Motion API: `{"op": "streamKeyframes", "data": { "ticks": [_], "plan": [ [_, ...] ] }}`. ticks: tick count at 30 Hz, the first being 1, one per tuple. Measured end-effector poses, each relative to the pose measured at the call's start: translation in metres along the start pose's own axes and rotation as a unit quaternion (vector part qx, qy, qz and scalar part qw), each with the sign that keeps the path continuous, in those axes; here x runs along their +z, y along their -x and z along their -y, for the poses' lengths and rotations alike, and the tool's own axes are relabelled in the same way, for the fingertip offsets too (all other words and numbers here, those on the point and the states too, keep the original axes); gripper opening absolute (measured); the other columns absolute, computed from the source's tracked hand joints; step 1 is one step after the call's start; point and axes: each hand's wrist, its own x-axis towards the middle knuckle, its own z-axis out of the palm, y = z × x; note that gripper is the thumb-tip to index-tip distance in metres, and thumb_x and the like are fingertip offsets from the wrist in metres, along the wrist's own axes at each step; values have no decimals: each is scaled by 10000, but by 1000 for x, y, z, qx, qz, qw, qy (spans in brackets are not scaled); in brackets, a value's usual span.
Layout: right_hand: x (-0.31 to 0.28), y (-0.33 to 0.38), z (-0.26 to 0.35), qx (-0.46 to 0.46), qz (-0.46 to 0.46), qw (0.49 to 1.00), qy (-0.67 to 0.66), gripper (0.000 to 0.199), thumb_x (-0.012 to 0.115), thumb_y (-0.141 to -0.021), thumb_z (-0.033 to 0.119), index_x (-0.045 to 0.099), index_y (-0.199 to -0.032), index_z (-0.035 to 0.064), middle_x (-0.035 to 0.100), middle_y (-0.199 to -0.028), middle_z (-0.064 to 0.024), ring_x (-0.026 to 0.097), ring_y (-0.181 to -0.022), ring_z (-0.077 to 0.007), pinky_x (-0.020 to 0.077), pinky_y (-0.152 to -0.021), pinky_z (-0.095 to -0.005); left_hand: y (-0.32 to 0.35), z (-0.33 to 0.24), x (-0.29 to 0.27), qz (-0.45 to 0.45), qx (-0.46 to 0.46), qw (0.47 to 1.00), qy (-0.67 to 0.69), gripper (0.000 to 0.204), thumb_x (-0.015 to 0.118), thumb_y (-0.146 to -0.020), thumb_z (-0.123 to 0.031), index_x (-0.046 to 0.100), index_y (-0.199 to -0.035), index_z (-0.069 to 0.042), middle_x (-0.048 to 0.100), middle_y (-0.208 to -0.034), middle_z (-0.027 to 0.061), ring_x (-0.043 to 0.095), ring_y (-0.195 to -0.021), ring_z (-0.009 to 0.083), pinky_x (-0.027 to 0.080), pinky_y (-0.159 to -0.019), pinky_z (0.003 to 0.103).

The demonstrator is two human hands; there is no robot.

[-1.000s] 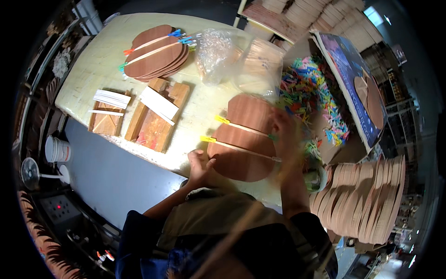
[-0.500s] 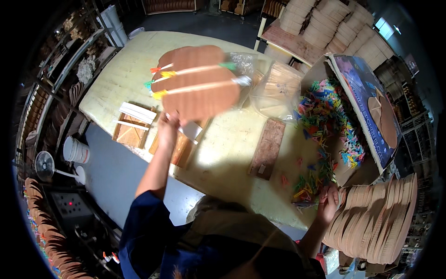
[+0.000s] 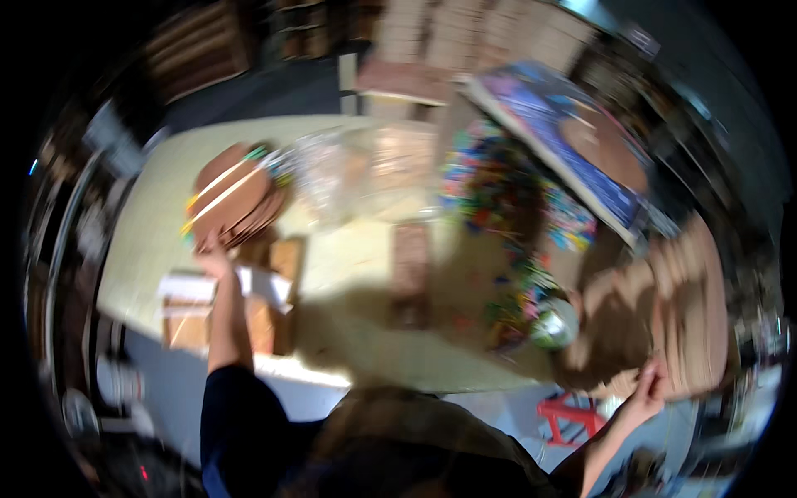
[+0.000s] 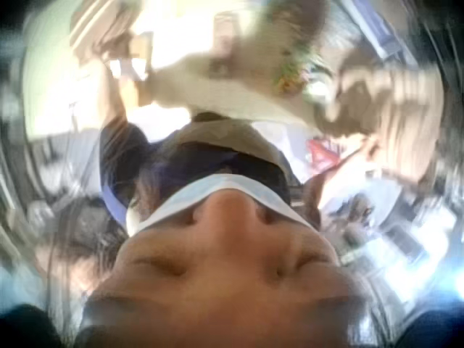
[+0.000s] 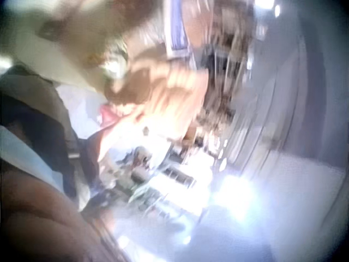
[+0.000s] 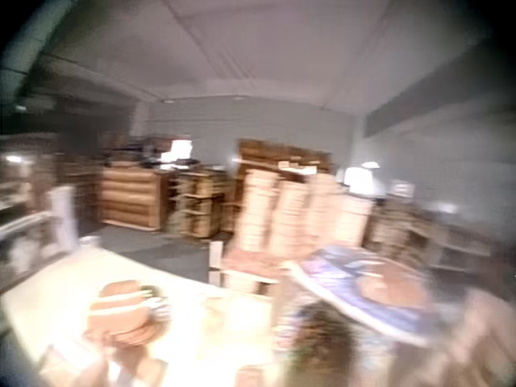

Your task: The person assembles craft kits by placing a wooden stick onto a wooden guitar-shaped cutout and securing it with a colorful plastic clothespin. They repeat this process for multiple units, stacking the completed items on a nearby pile.

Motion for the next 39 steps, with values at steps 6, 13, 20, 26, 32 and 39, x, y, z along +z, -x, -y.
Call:
{"op": "streamKeyframes", "data": {
  "ticks": [6, 13, 20, 26, 32, 39],
  "plan": [
    [-100, -141, 54, -186, -284, 926, 167, 234, 612, -888, 156, 640, -1078, 22, 648, -1052, -93, 600, -918, -138, 462, -836, -267, 232, -156, 34, 435, 242, 862, 97, 353, 574, -880, -57, 480, -1214, 7, 526, -1168, 111, 506, -1071, 214, 377, -966, 325],
    [-188, -230, -71, 161, 33, 964, 210, 906, 810, -681, 379, 371, -1346, -53, 505, -1260, -198, 512, -1131, -274, 405, -939, -347, 498, -361, 44, 649, 546, 437, 300, 565, 712, -712, -111, 502, -1235, -68, 459, -1328, 146, 426, -1241, 339, 368, -1021, 450],
    [-184, -245, -86, 246, 97, 964, -37, 416, 735, -773, 266, 618, -1090, 24, 650, -947, -59, 613, -809, -146, 478, -694, -274, 601, -448, 38, 593, 555, 388, 435, 749, 737, -682, -269, 445, -1331, -37, 358, -1430, 139, 308, -1340, 322, 356, -1043, 408],
    [-214, -252, -41, 119, 50, 990, -64, 453, 606, -884, 338, 560, -1217, 34, 561, -1219, -91, 540, -1096, -201, 448, -913, -344, 602, -432, 39, 618, 512, 381, 459, 773, 739, -666, -276, 433, -1345, -67, 350, -1431, 139, 285, -1348, 327, 376, -1027, 414],
    [-202, -235, 13, 4, -108, 994, -20, 555, 523, -932, 357, 415, -1360, 22, 402, -1404, -105, 438, -1230, -230, 383, -999, -374, 603, -420, 47, 627, 509, 370, 459, 754, 715, -725, -371, 422, -1342, -52, 332, -1439, 150, 250, -1354, 357, 316, -1072, 417],
    [-229, -240, -17, 39, -147, 988, -37, 599, 556, -912, 384, 438, -1316, -43, 443, -1359, -140, 472, -1193, -260, 399, -991, -391, 602, -428, 37, 687, 395, 438, 424, 859, 689, -763, -386, 265, -1394, 14, 309, -1412, 224, 305, -1308, 379, 336, -1037, 410]
  ]
}}
